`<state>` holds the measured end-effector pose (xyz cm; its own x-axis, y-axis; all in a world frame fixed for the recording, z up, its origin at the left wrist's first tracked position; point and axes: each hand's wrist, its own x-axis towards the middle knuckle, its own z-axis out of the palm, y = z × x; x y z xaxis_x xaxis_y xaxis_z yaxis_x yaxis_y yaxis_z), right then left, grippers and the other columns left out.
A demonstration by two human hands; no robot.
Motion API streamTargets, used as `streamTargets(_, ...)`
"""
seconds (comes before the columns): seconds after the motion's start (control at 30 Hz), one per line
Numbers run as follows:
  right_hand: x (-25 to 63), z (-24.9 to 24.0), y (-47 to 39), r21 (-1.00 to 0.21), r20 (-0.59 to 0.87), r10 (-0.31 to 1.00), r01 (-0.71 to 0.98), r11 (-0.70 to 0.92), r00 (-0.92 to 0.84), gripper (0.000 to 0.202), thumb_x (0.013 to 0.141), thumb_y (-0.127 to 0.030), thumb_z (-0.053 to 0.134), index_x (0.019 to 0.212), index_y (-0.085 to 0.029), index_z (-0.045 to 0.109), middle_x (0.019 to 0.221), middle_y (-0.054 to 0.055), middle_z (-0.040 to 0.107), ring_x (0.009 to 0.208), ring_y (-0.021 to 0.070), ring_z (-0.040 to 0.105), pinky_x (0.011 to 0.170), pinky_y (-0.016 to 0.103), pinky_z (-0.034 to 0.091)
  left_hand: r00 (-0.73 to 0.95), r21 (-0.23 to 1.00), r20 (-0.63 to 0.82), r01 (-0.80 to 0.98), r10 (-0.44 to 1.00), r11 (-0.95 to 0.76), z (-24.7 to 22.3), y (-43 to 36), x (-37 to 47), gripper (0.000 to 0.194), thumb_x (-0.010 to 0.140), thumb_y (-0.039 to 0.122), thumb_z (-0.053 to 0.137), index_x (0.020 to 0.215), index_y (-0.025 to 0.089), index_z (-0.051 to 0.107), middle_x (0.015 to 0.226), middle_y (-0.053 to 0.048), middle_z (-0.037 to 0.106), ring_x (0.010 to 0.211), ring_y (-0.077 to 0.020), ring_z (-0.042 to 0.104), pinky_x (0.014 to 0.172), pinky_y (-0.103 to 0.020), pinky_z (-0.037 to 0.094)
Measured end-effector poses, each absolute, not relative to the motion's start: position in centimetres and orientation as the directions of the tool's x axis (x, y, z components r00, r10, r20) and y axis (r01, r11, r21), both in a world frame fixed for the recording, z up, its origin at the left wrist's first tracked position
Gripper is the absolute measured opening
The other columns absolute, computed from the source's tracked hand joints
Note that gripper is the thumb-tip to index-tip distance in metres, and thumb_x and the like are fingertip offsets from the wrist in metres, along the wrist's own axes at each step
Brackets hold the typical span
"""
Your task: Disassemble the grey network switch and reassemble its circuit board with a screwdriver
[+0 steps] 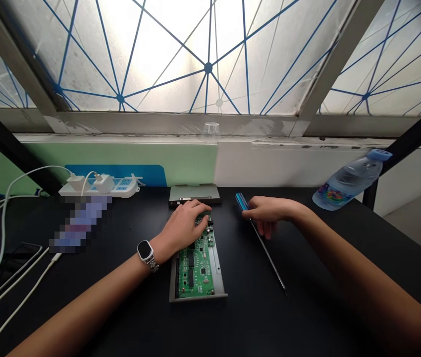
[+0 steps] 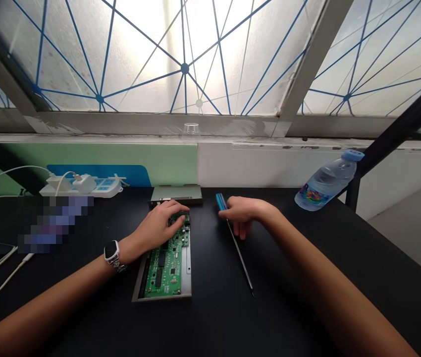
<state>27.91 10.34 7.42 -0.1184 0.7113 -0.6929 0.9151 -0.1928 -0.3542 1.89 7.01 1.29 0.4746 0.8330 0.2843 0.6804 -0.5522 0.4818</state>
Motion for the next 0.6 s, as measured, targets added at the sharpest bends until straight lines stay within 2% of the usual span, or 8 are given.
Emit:
streamTargets(0.1,27.0,10.0,9.9,-0.576,-0.525,0.815,0.808,-0.127,-0.246,0.024,0.104,-0.040,0.046,0.089,-0.021,0.044,0.063,0.008,0.073,0.047,0.0199,0.070,0.040,0.025,0.050,0.434,0.534,0.257,0.681,0.863,-0.501,1.1,7.0,1.8,0.031,0.097,0.021,0.051,0.119,0.024,0.072,0.124,-0.007,0.071,0.106,-0.0275,0.068,0.093,-0.044,0.053)
streamTargets(0.17,25.7,11.8,9.5,-0.743,-0.289,0.900,0.669,0.003,-0.325,0.027,0.105,-0.046,0.047,0.093,-0.023,0.041,0.063,0.005,0.072,0.043,0.0186,0.067,0.038,0.025,0.050,0.417,0.554,0.256,0.676,0.872,-0.486,1.0,6.8,1.7,0.036,0.094,0.015,0.047,0.118,0.024,0.073,0.125,-0.006,0.071,0.109,-0.0276,0.068,0.095,-0.044,0.053)
streamTargets(0.23,23.9,13.1,9.5,-0.829,-0.073,0.932,0.542,0.140,-0.354,0.031,0.104,-0.052,0.048,0.096,-0.024,0.038,0.065,0.003,0.072,0.043,0.0195,0.068,0.037,0.027,0.052,0.411,0.571,0.264,0.662,0.872,-0.485,0.8,6.9,1.5,0.041,0.093,0.011,0.043,0.116,0.024,0.073,0.125,-0.005,0.072,0.112,-0.0274,0.067,0.098,-0.045,0.051)
streamTargets(0.3,22.0,13.4,9.7,-0.855,0.133,0.929,0.434,0.283,-0.345,0.034,0.103,-0.057,0.051,0.097,-0.026,0.037,0.070,0.002,0.073,0.044,0.0195,0.069,0.037,0.027,0.053,0.400,0.601,0.284,0.634,0.871,-0.487,0.5,7.1,1.4,0.042,0.092,0.008,0.040,0.115,0.024,0.073,0.124,-0.005,0.073,0.114,-0.0269,0.068,0.100,-0.044,0.051)
streamTargets(0.4,19.5,12.5,10.3,-0.824,0.400,0.876,0.314,0.472,-0.268,0.037,0.101,-0.060,0.053,0.099,-0.027,0.036,0.071,-0.001,0.070,0.043,0.0169,0.067,0.039,0.026,0.052,0.356,0.690,0.329,0.542,0.875,-0.480,0.0,7.4,1.2,0.036,0.097,0.012,0.041,0.116,0.022,0.070,0.121,-0.005,0.075,0.113,-0.0248,0.070,0.100,-0.041,0.053)
streamTargets(0.5,18.3,11.1,10.3,-0.758,0.509,0.811,0.296,0.581,-0.290,0.036,0.101,-0.059,0.054,0.097,-0.027,0.037,0.069,-0.004,0.066,0.044,0.0138,0.065,0.043,0.025,0.050,0.312,0.774,0.332,0.449,0.890,-0.446,-0.1,7.5,1.2,0.030,0.101,0.019,0.046,0.123,0.022,0.065,0.114,-0.005,0.078,0.108,-0.0231,0.072,0.098,-0.039,0.055)
streamTargets(0.6,18.1,10.4,9.7,-0.711,0.523,0.785,0.339,0.617,-0.332,0.033,0.102,-0.055,0.053,0.096,-0.027,0.037,0.070,-0.004,0.063,0.046,0.0129,0.063,0.045,0.026,0.046,0.301,0.794,0.333,0.422,0.894,-0.438,0.2,7.4,1.3,0.024,0.100,0.022,0.051,0.115,0.022,0.070,0.110,-0.005,0.079,0.106,-0.0237,0.074,0.099,-0.039,0.055)
